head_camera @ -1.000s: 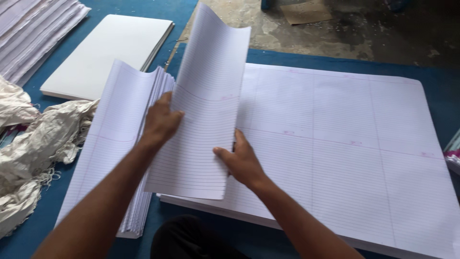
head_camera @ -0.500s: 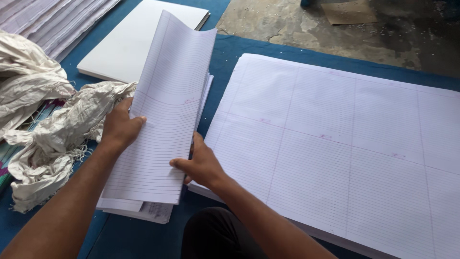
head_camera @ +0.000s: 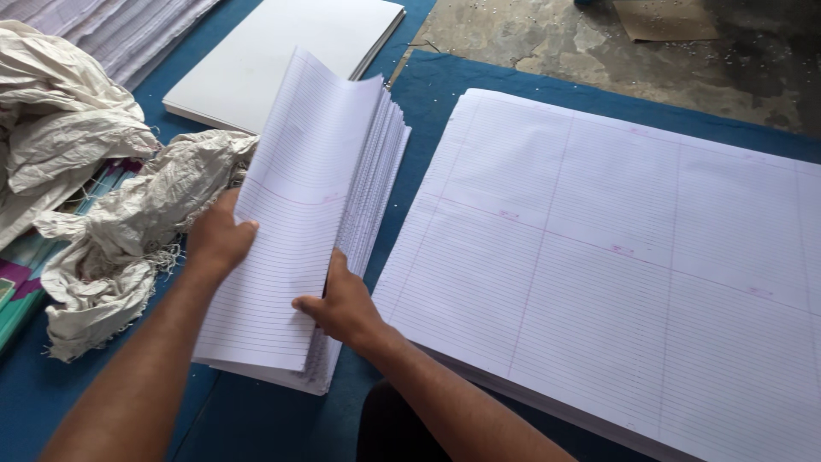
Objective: The person folds lined paper sheets in half and presses the crease with a small wooden tool. They repeat this process for multiple sheets, stacking the folded papers to the left.
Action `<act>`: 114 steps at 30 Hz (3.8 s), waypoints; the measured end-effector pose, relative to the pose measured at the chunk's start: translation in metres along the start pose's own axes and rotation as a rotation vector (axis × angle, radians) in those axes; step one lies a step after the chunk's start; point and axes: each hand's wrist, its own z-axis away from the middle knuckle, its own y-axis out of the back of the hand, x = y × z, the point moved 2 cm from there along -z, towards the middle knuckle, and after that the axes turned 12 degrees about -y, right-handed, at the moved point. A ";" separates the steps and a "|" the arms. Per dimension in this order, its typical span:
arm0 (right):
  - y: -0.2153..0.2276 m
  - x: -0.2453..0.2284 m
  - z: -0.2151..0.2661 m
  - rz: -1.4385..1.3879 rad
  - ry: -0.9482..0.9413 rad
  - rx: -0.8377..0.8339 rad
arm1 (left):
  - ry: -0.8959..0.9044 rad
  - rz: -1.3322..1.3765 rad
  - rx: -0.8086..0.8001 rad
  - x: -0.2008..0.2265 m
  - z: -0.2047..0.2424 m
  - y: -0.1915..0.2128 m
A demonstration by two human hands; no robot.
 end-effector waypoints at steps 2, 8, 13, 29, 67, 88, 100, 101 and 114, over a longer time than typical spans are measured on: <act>-0.002 0.007 -0.007 0.041 0.052 0.039 | 0.033 0.001 -0.006 0.000 0.002 -0.005; -0.007 0.017 -0.017 0.344 0.048 0.113 | 0.047 -0.099 -0.004 -0.007 0.000 -0.017; -0.014 0.009 -0.009 0.543 0.006 0.110 | -0.127 -0.238 0.130 -0.023 -0.003 -0.029; -0.004 0.009 -0.010 0.660 -0.032 -0.075 | 0.072 -0.196 -0.089 -0.032 -0.009 -0.042; 0.390 0.219 0.226 0.822 -0.305 0.637 | -1.023 0.094 -0.421 0.467 0.158 -0.270; 0.571 0.406 0.370 0.267 -1.040 0.834 | -0.745 -0.113 -0.680 0.516 0.188 -0.304; 0.572 0.436 0.395 -0.067 -1.003 0.943 | -0.733 -0.132 -0.663 0.518 0.187 -0.302; 0.570 0.433 0.396 -0.046 -1.017 0.949 | -0.730 -0.136 -0.667 0.518 0.188 -0.302; 0.574 0.422 0.393 0.133 -1.101 1.004 | -0.913 -0.109 -0.587 0.557 0.243 -0.315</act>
